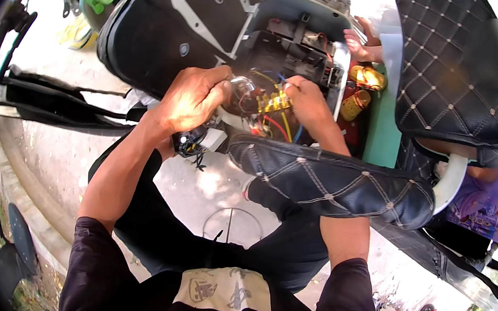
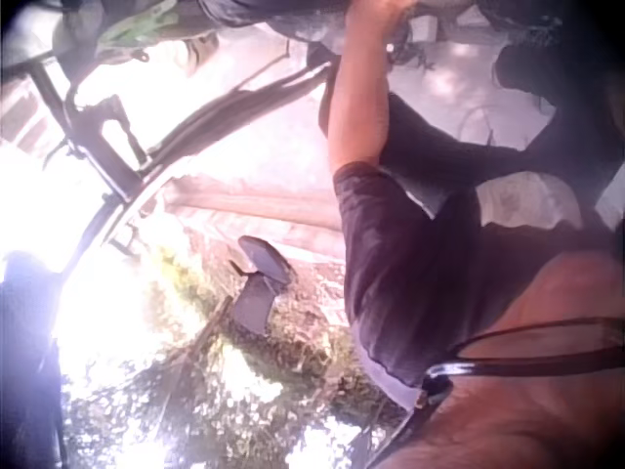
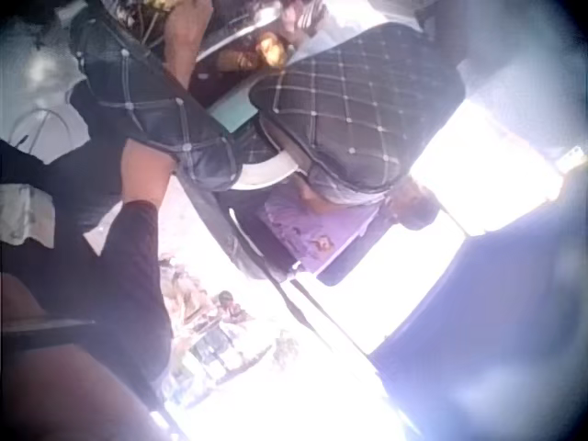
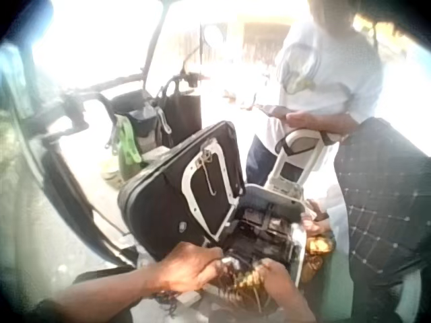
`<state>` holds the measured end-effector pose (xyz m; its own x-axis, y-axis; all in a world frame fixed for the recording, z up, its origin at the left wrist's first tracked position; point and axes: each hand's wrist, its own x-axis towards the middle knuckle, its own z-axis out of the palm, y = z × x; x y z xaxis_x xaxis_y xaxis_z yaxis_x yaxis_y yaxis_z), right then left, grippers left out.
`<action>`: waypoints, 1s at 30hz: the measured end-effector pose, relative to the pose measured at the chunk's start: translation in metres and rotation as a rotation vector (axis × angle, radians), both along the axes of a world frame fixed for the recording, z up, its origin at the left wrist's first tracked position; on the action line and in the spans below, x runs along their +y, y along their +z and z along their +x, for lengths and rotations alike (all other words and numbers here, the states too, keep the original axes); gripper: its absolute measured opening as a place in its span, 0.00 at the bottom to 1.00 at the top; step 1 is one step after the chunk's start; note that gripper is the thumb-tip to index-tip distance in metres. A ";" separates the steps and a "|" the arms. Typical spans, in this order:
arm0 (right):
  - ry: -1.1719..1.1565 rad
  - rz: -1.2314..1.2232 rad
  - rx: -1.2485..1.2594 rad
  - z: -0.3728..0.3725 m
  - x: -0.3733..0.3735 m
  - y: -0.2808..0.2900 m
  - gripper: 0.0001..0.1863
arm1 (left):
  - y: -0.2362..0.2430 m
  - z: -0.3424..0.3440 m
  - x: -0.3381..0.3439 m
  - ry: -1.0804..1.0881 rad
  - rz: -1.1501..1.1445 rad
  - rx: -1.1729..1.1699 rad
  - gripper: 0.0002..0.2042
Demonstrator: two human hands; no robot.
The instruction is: The person works on the electrical components under the seat of a scooter, handling wires and a black electronic module. They connect wires to terminals and adjust the module's position within the compartment.
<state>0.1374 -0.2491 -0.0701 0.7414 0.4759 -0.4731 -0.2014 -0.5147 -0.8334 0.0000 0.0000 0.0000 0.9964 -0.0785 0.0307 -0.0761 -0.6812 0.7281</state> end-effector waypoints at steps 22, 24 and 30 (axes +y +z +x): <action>0.003 0.141 -0.084 0.009 -0.017 -0.017 0.12 | -0.276 -0.145 0.052 0.470 0.358 0.467 0.12; 0.016 0.165 -0.173 0.012 -0.022 -0.022 0.13 | -0.226 -0.116 0.039 0.335 0.219 0.405 0.12; 0.031 0.043 -0.255 0.003 -0.005 -0.013 0.18 | -0.023 -0.064 0.002 0.093 -0.133 -0.040 0.06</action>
<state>0.1407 -0.2542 -0.0830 0.8191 0.5156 -0.2513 0.0333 -0.4801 -0.8766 -0.0638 0.0017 -0.0229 0.9970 0.0213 0.0742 -0.0478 -0.5846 0.8099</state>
